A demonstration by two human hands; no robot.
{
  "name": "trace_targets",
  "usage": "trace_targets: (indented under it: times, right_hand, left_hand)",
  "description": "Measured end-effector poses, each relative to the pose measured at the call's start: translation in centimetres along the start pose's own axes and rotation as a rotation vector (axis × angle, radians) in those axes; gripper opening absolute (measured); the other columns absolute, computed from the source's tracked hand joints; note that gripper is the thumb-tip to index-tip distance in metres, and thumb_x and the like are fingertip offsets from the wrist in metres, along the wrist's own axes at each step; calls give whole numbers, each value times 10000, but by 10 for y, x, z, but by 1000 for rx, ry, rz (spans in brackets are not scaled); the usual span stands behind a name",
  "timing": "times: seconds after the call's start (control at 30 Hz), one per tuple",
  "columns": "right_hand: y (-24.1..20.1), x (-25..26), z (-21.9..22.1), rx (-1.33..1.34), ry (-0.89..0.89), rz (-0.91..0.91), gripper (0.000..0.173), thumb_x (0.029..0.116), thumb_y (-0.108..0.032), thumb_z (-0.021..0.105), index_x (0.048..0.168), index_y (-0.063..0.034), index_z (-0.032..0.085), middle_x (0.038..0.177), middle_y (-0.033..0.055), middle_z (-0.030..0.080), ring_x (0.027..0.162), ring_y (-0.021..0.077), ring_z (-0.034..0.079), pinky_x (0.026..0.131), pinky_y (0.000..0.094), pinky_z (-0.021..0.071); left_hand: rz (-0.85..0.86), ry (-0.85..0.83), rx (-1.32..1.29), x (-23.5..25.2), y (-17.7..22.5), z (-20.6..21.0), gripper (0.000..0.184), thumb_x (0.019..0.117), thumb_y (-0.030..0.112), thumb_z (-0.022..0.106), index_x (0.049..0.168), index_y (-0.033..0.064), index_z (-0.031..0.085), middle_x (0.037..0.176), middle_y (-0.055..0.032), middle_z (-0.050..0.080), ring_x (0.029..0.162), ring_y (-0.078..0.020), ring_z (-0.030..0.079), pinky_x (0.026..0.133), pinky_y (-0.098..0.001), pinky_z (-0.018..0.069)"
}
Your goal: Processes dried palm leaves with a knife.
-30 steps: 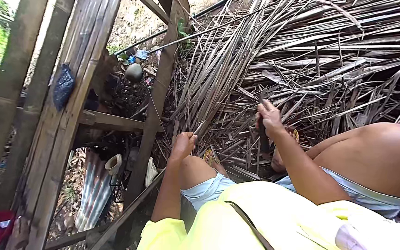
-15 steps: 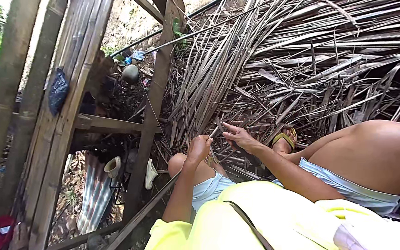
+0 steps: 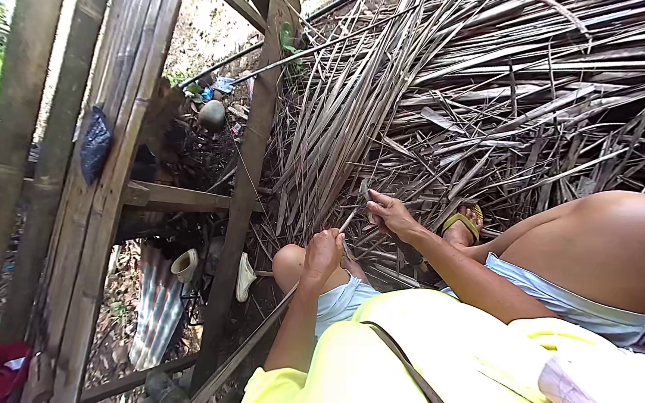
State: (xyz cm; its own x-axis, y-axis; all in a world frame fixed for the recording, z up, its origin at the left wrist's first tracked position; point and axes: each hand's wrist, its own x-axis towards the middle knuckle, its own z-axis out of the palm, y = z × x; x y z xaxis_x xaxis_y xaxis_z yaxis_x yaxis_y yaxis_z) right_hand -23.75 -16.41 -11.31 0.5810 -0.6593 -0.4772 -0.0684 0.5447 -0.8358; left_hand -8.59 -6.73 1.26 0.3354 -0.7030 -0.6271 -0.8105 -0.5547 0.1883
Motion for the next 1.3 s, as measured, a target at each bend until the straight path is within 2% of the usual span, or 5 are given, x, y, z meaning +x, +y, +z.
trace_targets:
  times: [0.13, 0.4, 0.73, 0.93, 1.3]
  right_hand:
    - [-11, 8, -23, 114, 117, 1, 528, 1091, -232, 515, 1594, -175, 365, 738, 32, 545, 491, 103, 483, 447, 258, 449]
    - [-8, -14, 16, 69, -204, 1, 535, 1088, -219, 514, 1600, -194, 361, 682, 49, 533, 490, 121, 509, 467, 269, 479]
    - [3, -9, 14, 81, -122, -49, 482, 1083, -184, 526, 1557, -139, 451, 651, 44, 547, 464, 101, 487, 443, 238, 448]
    - [-2, -4, -14, 199, 48, -7, 476, 1085, -293, 529, 1548, -222, 447, 694, -1, 499, 468, 79, 451, 430, 237, 443]
    - [-27, 10, -68, 344, 402, -136, 481, 1105, -230, 476, 1570, -169, 375, 731, -13, 516, 476, 86, 501, 423, 248, 477]
  left_hand:
    - [22, -19, -119, -5, -19, 0, 319, 1107, 252, 480, 1055, 36, 710, 791, -71, 632, 729, -185, 604, 774, -390, 517]
    - [-55, 92, -89, 2, -9, -5, 293, 1099, 248, 499, 1106, 55, 719, 917, -143, 703, 870, -282, 682, 861, -486, 543]
    - [-10, 41, -87, -8, -5, 1, 312, 1105, 250, 480, 1065, 34, 701, 846, -118, 660, 803, -242, 645, 824, -438, 529]
    - [27, -27, -105, -25, -21, 2, 321, 1101, 251, 470, 1013, 38, 694, 759, -51, 603, 695, -164, 588, 737, -370, 510]
    - [39, 61, -295, -41, -65, -15, 251, 1077, 195, 553, 1027, 41, 745, 654, 41, 572, 566, -38, 498, 606, -227, 442]
